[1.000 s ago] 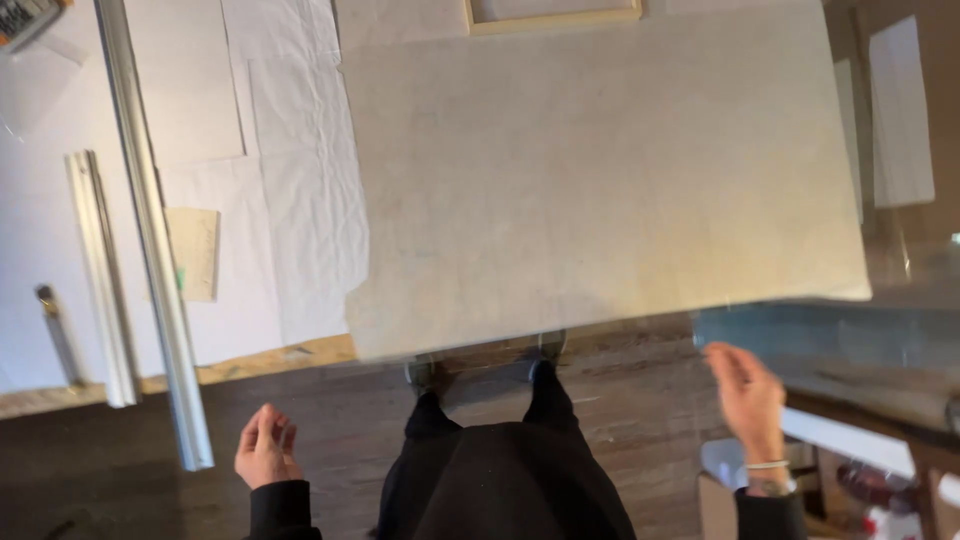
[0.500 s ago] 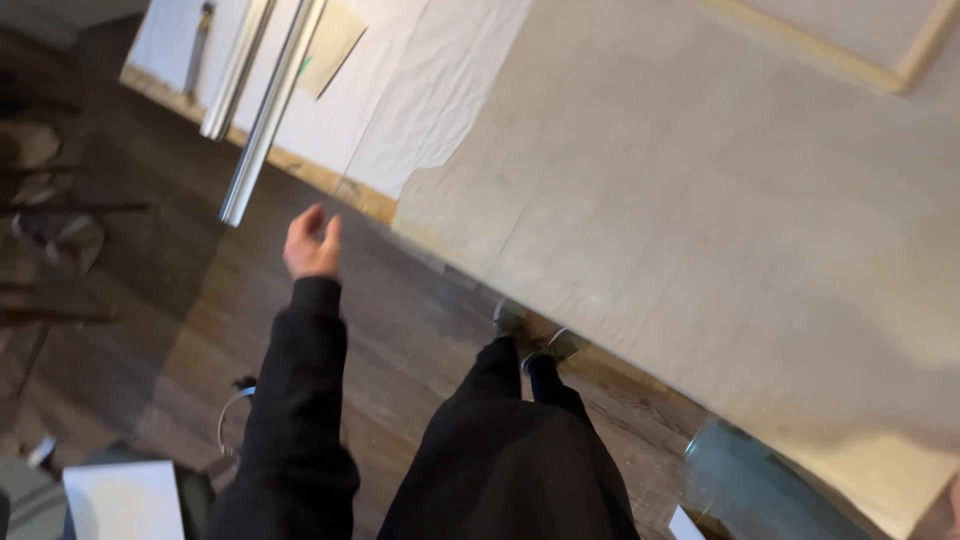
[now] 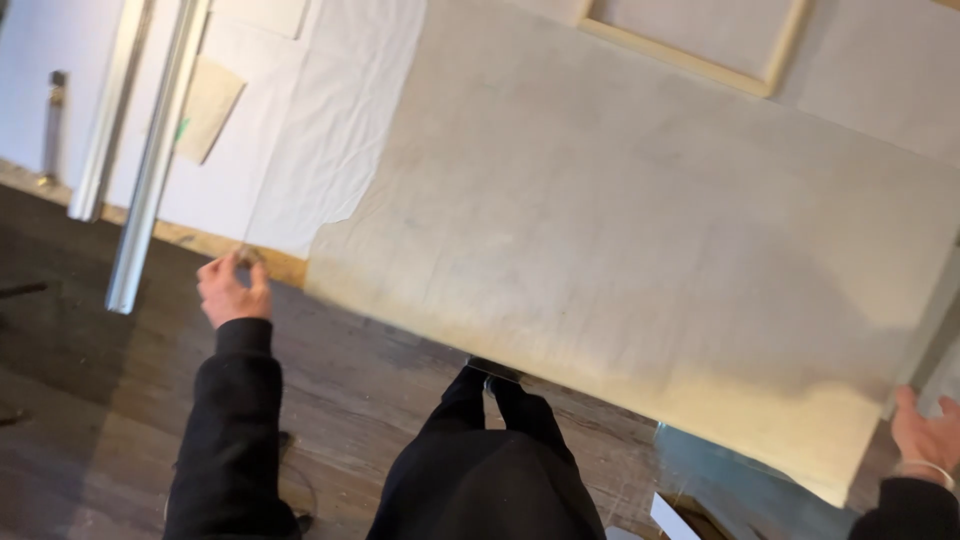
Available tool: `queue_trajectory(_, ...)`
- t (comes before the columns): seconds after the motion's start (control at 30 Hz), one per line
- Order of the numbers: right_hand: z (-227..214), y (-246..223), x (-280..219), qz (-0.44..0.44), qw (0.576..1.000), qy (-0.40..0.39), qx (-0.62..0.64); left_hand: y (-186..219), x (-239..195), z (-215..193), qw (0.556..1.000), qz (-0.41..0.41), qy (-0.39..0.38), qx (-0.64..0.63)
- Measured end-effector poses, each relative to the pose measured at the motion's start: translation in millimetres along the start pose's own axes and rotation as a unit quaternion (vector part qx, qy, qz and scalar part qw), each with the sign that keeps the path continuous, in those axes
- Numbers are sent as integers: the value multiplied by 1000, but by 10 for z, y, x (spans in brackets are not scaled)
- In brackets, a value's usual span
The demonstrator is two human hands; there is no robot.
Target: Measuring and cutting a sheet of glass using a straight edge and a glass cutter on a workbench.
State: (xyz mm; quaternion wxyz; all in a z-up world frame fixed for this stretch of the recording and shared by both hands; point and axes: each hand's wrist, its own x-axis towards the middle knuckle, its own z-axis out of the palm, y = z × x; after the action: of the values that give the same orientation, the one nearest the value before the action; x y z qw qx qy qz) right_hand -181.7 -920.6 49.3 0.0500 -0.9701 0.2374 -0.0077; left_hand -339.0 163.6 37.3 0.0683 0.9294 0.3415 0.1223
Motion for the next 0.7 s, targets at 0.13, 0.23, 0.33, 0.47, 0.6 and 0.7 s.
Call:
queue_trajectory(0.13,-183,-645,-13,-179,972,149,-21,118,36,-74,998,-9,6,-54)
queue_trajectory(0.23,-232,-1674,271,-255,957,128,61,175,-7,-64,996,-21,18,-84)
queue_trajectory(0.33,-88,-2714,964,-295,918,97,246,394,-130,-242,994,-23,27,-102)
queue_trajectory(0.47,162,-3994,1892,-298,922,75,234,662,-384,-785,996,-44,3,-78)
queue_trajectory(0.6,447,-5054,2553,-289,943,44,158,577,-751,-1250,993,-91,-6,-71)
queue_trajectory(0.7,487,-5337,2675,-309,943,11,124,324,-1185,-1380,989,-130,14,-68)
